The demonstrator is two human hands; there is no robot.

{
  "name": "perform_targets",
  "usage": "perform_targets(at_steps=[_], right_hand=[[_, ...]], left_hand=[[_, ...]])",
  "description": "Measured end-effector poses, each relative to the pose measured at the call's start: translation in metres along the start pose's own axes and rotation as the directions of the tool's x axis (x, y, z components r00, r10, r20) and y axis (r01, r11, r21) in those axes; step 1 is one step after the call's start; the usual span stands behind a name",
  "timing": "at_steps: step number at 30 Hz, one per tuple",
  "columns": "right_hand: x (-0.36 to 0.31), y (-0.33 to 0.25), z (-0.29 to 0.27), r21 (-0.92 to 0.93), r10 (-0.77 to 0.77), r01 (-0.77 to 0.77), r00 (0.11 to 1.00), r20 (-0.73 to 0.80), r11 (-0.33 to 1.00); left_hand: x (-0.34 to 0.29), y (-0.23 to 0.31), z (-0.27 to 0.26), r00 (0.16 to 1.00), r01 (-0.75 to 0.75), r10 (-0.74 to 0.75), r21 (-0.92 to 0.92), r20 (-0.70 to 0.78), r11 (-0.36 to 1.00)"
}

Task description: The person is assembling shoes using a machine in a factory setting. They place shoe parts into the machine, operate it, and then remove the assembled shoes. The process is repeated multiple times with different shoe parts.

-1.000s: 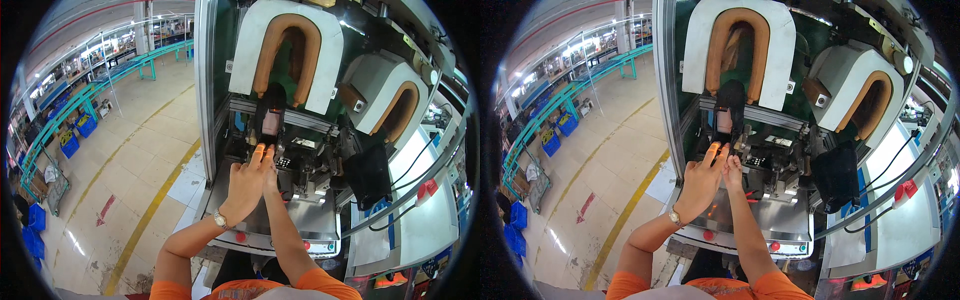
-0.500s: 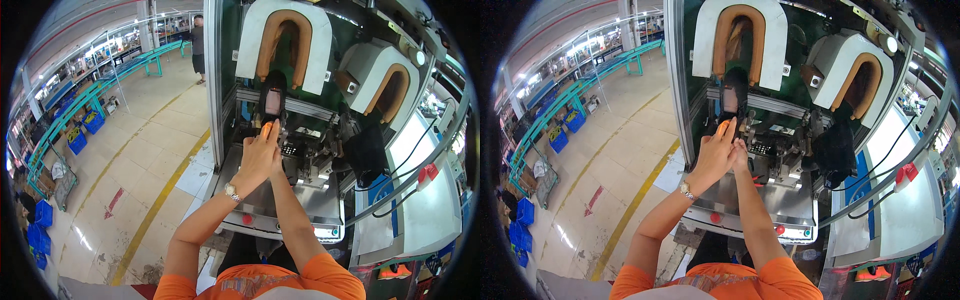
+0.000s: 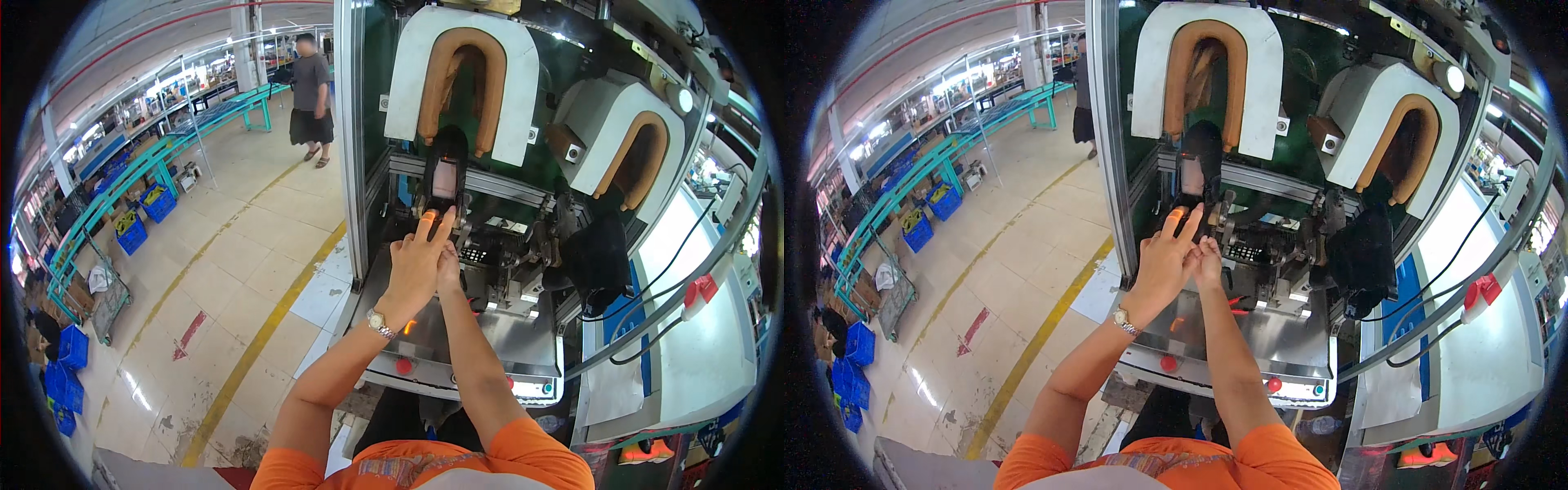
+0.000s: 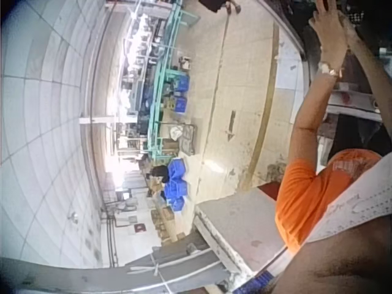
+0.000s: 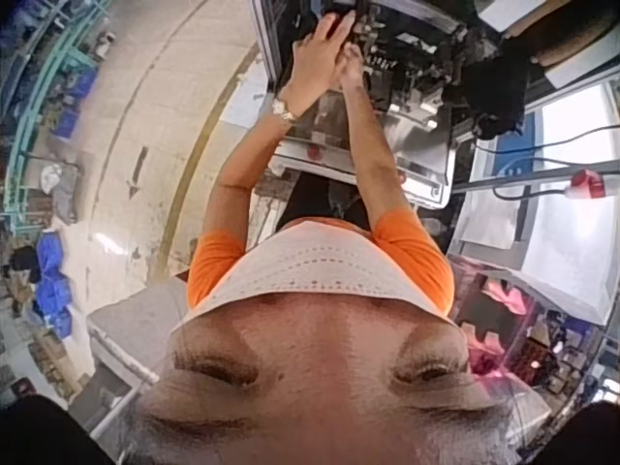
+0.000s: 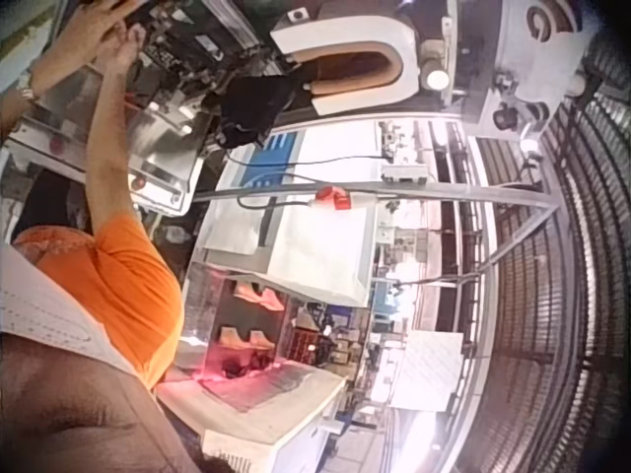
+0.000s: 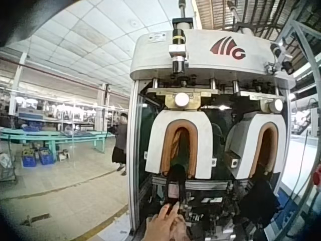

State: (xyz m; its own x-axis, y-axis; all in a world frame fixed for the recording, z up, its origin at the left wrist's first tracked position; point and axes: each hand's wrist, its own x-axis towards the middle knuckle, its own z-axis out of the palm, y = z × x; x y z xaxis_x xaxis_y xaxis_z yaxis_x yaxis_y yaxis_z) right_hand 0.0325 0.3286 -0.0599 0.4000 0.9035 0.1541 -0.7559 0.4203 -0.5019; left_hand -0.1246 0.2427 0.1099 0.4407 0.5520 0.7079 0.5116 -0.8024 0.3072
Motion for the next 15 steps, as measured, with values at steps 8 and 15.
perform_targets(at_steps=[8,15], right_hand=[[0.005,-0.007,-0.028,0.039,0.114,-0.126,0.967,0.226,0.991],[-0.124,-0.079,-0.035,-0.359,0.058,-0.114,0.985,-0.163,0.926]], left_hand=[[0.002,-0.006,-0.010,0.997,-0.067,0.073,-0.212,0.021,0.975],[-0.118,-0.087,0.009,0.971,0.173,-0.192,-0.138,-0.139,0.975]])
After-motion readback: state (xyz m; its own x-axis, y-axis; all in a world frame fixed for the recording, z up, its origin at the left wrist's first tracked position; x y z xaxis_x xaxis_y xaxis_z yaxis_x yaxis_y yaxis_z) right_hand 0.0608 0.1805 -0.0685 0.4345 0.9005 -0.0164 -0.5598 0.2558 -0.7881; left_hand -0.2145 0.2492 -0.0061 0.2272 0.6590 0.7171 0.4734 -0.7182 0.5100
